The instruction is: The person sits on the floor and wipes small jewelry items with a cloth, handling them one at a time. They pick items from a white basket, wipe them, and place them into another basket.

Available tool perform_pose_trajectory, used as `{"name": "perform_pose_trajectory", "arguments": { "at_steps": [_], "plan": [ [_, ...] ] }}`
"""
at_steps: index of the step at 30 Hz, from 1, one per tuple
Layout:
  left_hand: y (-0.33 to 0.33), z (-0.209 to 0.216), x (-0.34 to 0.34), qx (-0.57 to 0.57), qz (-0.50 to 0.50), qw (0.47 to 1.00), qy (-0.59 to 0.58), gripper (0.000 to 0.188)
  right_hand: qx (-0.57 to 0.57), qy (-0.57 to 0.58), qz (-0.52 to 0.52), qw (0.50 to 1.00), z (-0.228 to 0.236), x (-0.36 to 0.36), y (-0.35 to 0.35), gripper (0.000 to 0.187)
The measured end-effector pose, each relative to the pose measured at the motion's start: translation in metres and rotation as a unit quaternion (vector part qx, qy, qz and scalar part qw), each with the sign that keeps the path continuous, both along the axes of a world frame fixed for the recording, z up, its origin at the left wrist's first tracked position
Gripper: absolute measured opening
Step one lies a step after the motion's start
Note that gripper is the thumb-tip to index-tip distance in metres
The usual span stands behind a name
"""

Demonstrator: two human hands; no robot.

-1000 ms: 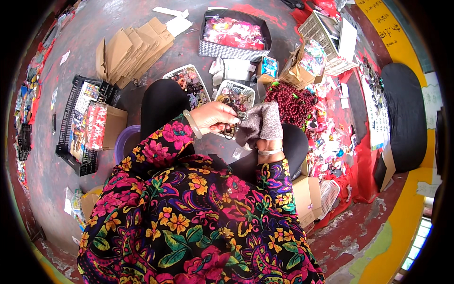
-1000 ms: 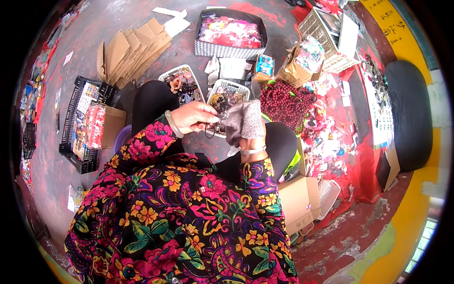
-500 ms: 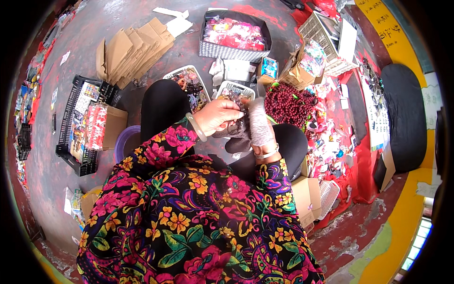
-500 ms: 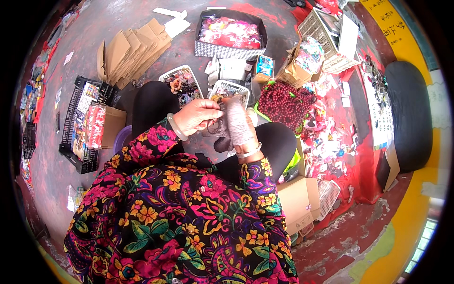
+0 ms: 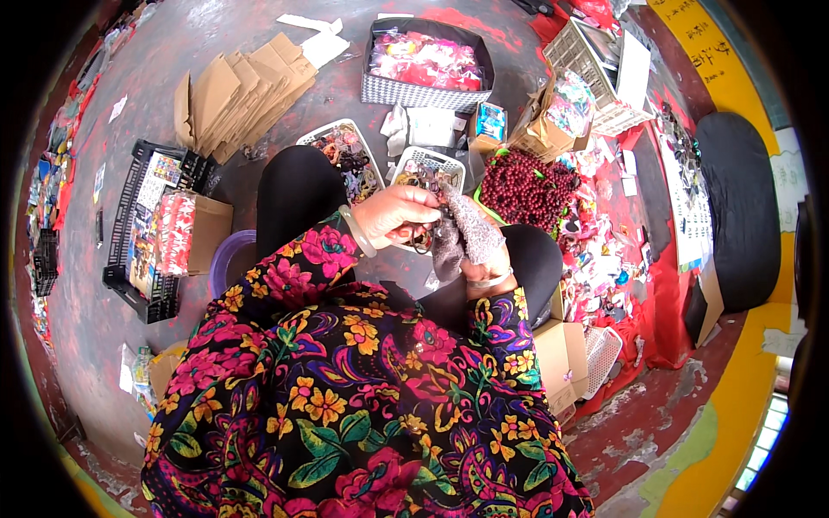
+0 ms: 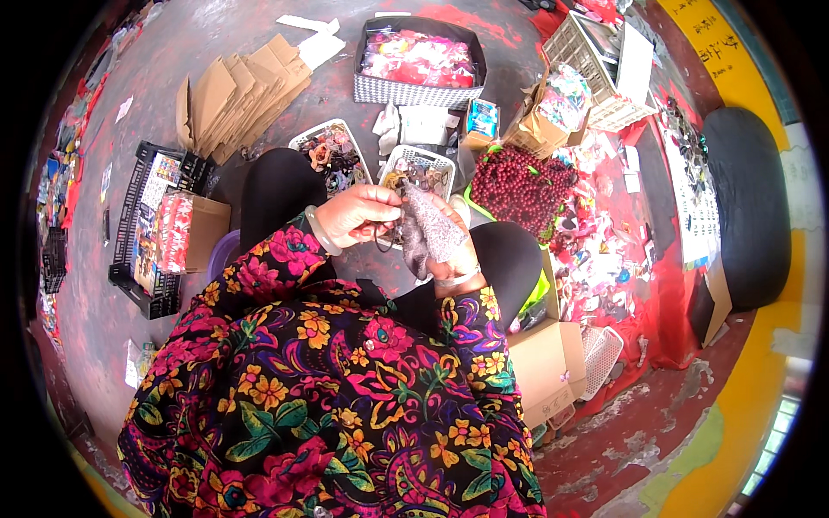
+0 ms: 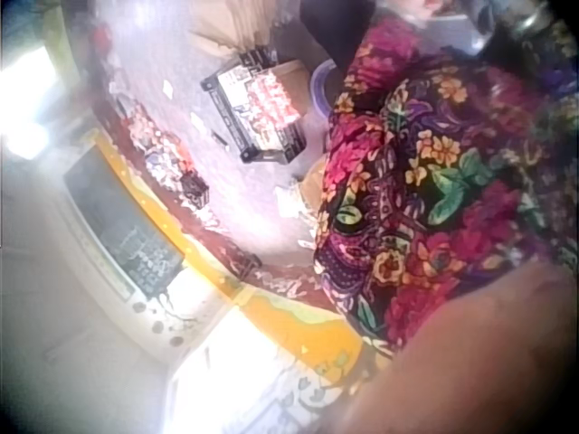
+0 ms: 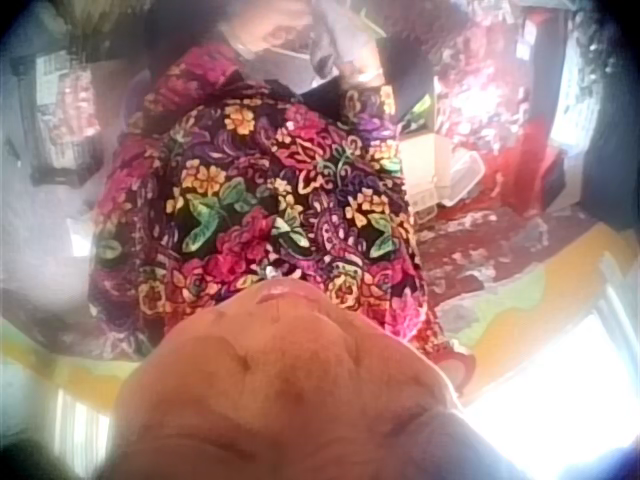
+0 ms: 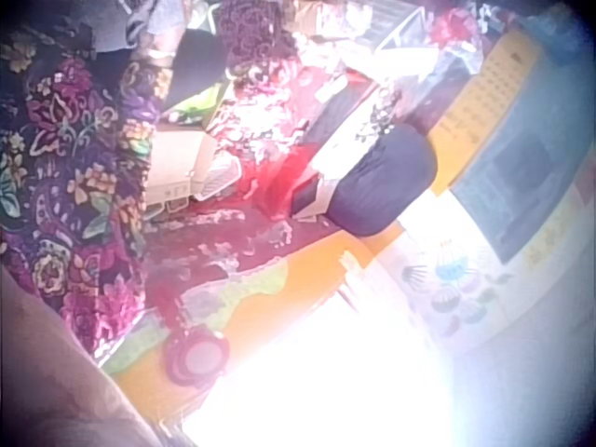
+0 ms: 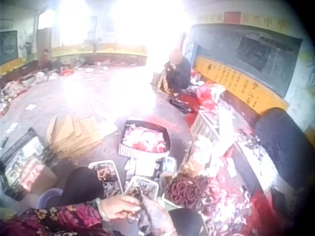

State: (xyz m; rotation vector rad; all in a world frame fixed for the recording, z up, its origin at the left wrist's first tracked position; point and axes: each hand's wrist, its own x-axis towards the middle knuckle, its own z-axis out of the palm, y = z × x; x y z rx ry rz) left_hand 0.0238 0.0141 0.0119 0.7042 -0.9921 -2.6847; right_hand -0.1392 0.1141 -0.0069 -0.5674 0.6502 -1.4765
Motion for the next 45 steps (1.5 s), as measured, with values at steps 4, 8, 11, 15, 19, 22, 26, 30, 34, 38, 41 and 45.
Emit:
{"name": "perform_pose_trajectory", "arguments": {
  "at_steps": [4, 8, 11, 15, 19, 22, 26, 30, 34, 38, 41, 45],
  "plan": [
    [-0.001, 0.002, 0.003, 0.029, 0.013, 0.999, 0.012, 0.009, -0.074, 0.088, 0.009, 0.993, 0.01, 0.0, 0.004, 0.099],
    [0.0, -0.001, 0.004, 0.022, 0.013, 1.0, 0.01, 0.007, -0.02, 0.025, -0.013, 0.999, 0.01, 0.005, 0.0, 0.062],
    [0.001, 0.005, 0.0, -0.018, 0.021, 1.0, -0.009, 0.005, 0.073, -0.03, -0.032, 0.996, -0.011, 0.0, -0.016, 0.033],
    [0.008, 0.006, -0.005, -0.103, 0.052, 0.99, -0.079, 0.008, 0.113, 0.0, -0.057, 0.992, 0.0, 0.012, -0.016, 0.022],
    [0.012, 0.008, -0.006, -0.085, 0.013, 0.994, -0.071, 0.007, 0.12, -0.025, -0.041, 0.992, 0.001, 0.007, -0.013, 0.021],
    [0.008, 0.005, -0.004, -0.024, -0.011, 0.999, -0.019, 0.006, 0.12, -0.05, -0.03, 0.991, 0.0, 0.005, -0.01, 0.023],
    [0.007, 0.002, -0.003, 0.046, -0.029, 0.998, 0.033, 0.007, 0.109, -0.052, -0.05, 0.991, -0.003, 0.004, -0.01, 0.025],
    [0.008, 0.0, -0.003, 0.072, 0.013, 0.996, 0.058, 0.007, 0.081, -0.088, -0.066, 0.991, -0.005, 0.001, -0.014, 0.025],
    [0.003, -0.003, -0.005, 0.059, 0.138, 0.986, 0.072, 0.008, 0.094, -0.084, -0.123, 0.984, -0.014, -0.001, -0.017, 0.023],
    [0.005, 0.007, -0.008, 0.019, 0.164, 0.986, 0.038, 0.009, 0.114, -0.074, -0.11, 0.985, -0.006, 0.009, -0.019, 0.025],
    [0.011, 0.007, -0.011, -0.025, 0.134, 0.99, 0.039, 0.006, 0.111, -0.064, -0.082, 0.988, 0.018, 0.021, -0.017, 0.026],
    [0.013, 0.004, -0.012, -0.074, 0.102, 0.992, -0.01, 0.003, 0.114, -0.008, -0.069, 0.991, 0.011, 0.01, -0.011, 0.022]
  ]
}}
